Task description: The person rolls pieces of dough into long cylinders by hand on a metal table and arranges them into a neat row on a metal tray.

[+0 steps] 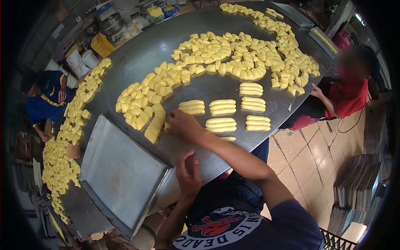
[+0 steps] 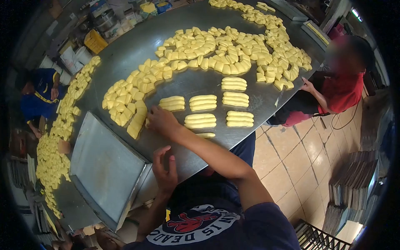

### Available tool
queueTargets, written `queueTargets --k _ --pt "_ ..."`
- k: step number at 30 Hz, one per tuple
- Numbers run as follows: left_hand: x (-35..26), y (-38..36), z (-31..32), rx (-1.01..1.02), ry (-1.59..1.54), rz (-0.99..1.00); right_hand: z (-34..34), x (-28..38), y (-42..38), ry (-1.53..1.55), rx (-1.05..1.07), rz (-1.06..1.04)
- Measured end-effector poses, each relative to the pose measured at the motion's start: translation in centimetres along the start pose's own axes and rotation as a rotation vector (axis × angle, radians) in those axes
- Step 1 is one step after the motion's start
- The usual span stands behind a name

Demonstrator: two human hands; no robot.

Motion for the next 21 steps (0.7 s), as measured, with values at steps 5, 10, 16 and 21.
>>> queueTargets --k 5,10,16,21 --pt "3.8 -1.0 -1.9 -0.197 -0.541 -0.305 -4.7 1.1 -3.2 0.225 0.011 0.0" --pt "2.9 1.4 -0.1 -0.258 -0.85 -0.439 -7.3 -1.6 -10.3 1.022 -0.011 0.367" --pt "2.8 2.7 3.4 0.1 -0.631 -0.426 -10.3 -3.1 -17.1 0.89 -0.124 0.476" --pt "1.1 3.8 6.1 0.161 -0.704 -0.37 -11.6 -3.7 -19.3 1.09 -0.163 0.572"
Point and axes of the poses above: each hand's wrist, its own y-axis towards the middle knuckle, its own z-axis out of the palm, x = y × z, the point moved 9 cm from there along y, towards the middle knuckle, and after that the axes turned 15 degrees about -y, right-handed, at the moved point
